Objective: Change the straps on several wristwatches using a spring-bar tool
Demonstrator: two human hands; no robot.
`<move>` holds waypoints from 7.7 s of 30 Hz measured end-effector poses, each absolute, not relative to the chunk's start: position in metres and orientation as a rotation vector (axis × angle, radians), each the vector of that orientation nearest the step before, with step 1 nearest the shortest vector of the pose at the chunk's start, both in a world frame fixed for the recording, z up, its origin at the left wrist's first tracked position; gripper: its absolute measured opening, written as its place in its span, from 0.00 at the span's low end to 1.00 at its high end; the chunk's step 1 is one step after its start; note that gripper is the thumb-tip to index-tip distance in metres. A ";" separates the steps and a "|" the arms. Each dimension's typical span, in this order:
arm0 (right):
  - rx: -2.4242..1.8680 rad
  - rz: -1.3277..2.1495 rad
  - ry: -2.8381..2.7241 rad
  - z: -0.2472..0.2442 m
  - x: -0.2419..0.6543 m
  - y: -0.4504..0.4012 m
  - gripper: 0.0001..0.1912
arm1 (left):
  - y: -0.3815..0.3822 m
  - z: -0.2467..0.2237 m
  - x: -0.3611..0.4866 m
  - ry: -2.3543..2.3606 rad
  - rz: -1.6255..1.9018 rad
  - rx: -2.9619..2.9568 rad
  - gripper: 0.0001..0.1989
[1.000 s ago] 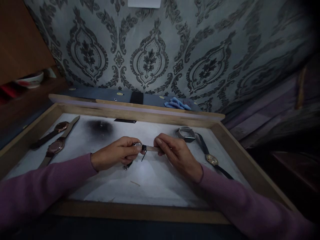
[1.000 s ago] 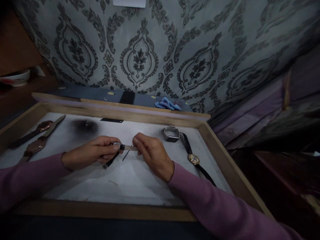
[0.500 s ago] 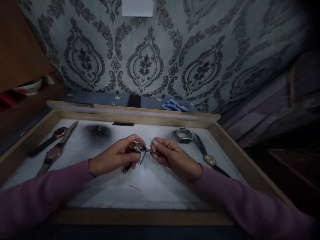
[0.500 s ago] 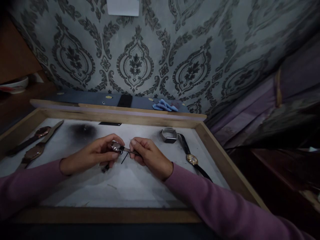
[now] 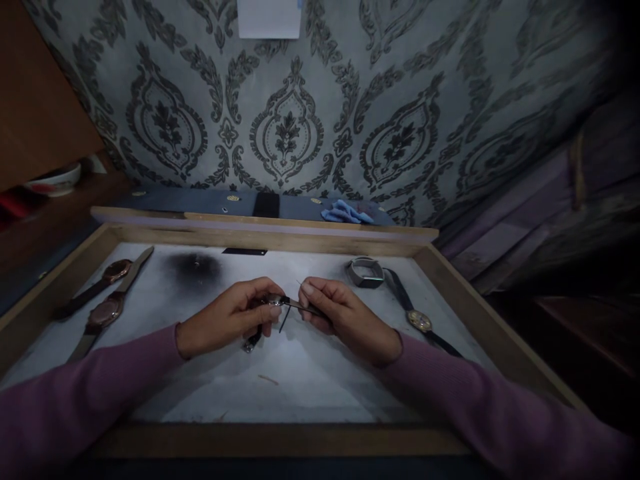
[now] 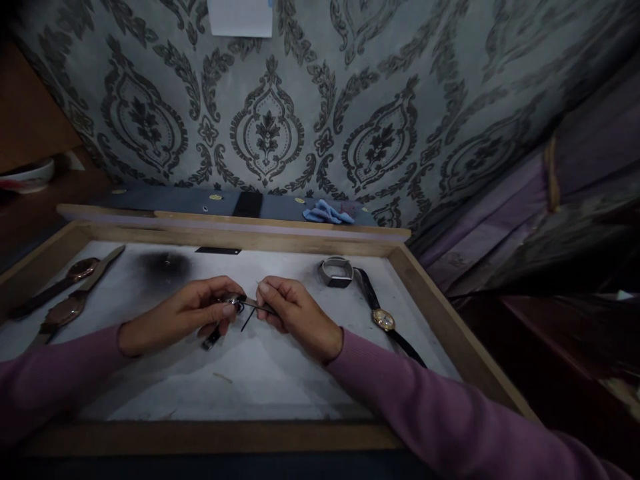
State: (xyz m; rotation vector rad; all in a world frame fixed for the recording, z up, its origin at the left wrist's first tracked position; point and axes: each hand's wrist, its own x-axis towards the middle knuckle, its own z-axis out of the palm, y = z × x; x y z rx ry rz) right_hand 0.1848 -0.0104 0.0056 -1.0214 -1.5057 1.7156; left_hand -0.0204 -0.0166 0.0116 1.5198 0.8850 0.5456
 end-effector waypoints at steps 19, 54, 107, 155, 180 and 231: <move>-0.828 1.486 -1.847 -0.003 0.180 -0.022 0.19 | -0.013 -0.008 -0.011 0.736 0.875 1.044 0.15; -0.734 0.822 -1.993 0.013 0.179 -0.024 0.13 | -0.018 0.022 -0.018 1.031 0.565 1.659 0.13; -0.766 1.766 -1.172 -0.001 0.178 -0.012 0.18 | -0.012 0.008 -0.021 0.910 0.592 1.515 0.14; -0.610 1.328 -1.762 0.032 0.183 -0.035 0.16 | -0.031 0.050 -0.015 0.730 0.610 1.625 0.09; -0.809 1.576 -1.483 0.030 0.186 -0.028 0.18 | -0.017 0.046 -0.021 0.824 0.744 1.352 0.10; -0.862 1.509 -1.747 0.021 0.190 -0.025 0.22 | -0.022 0.039 -0.017 0.851 0.583 1.677 0.15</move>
